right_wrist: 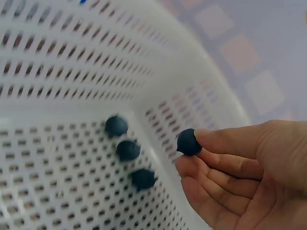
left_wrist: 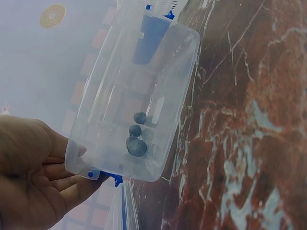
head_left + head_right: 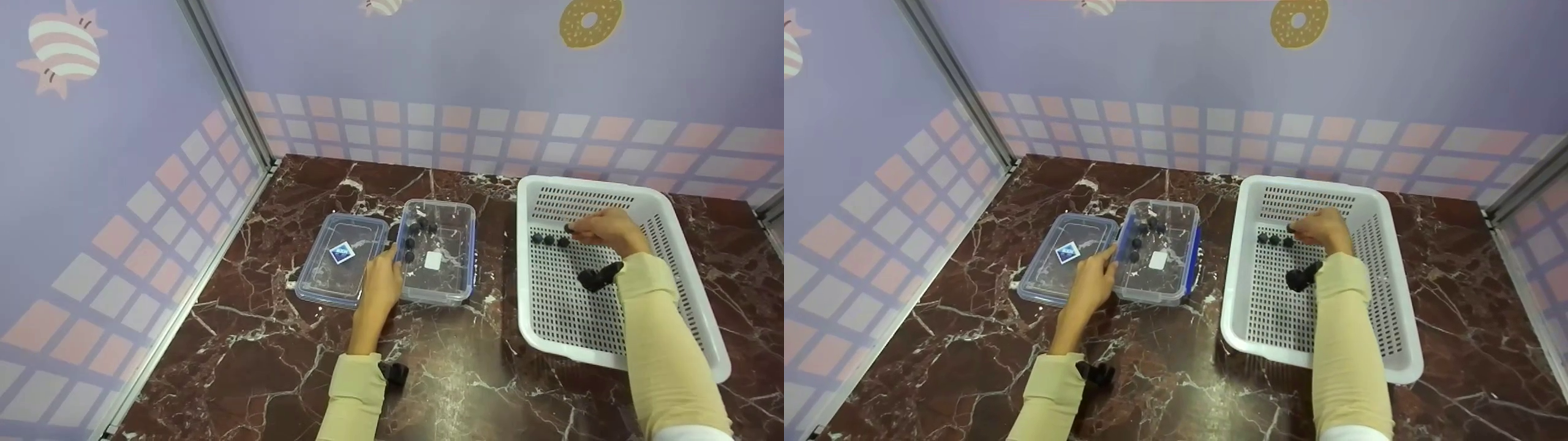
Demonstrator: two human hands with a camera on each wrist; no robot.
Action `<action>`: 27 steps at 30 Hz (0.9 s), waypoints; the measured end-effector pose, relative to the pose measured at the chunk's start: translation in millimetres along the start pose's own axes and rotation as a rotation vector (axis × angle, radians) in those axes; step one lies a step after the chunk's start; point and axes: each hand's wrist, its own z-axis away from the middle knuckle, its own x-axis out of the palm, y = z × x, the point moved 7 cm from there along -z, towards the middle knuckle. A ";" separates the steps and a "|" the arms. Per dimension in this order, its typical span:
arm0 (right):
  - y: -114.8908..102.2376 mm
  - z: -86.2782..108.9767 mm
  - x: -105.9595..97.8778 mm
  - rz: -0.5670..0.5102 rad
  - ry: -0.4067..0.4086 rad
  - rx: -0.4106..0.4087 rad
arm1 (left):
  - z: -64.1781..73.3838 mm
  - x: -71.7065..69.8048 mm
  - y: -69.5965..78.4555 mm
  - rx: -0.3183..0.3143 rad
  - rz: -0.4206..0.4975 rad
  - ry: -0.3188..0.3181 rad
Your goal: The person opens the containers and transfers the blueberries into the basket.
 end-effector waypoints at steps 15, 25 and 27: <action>36.6 -2.2 -7.0 -0.038 -0.013 0.121 | -0.1 -1.6 1.1 -0.002 0.037 0.010; 31.8 0.8 -15.4 0.087 0.102 0.143 | 0.4 -2.0 0.9 0.001 0.024 0.005; 28.7 1.6 -17.9 0.118 0.116 0.134 | 0.5 -2.2 0.6 0.004 0.009 0.009</action>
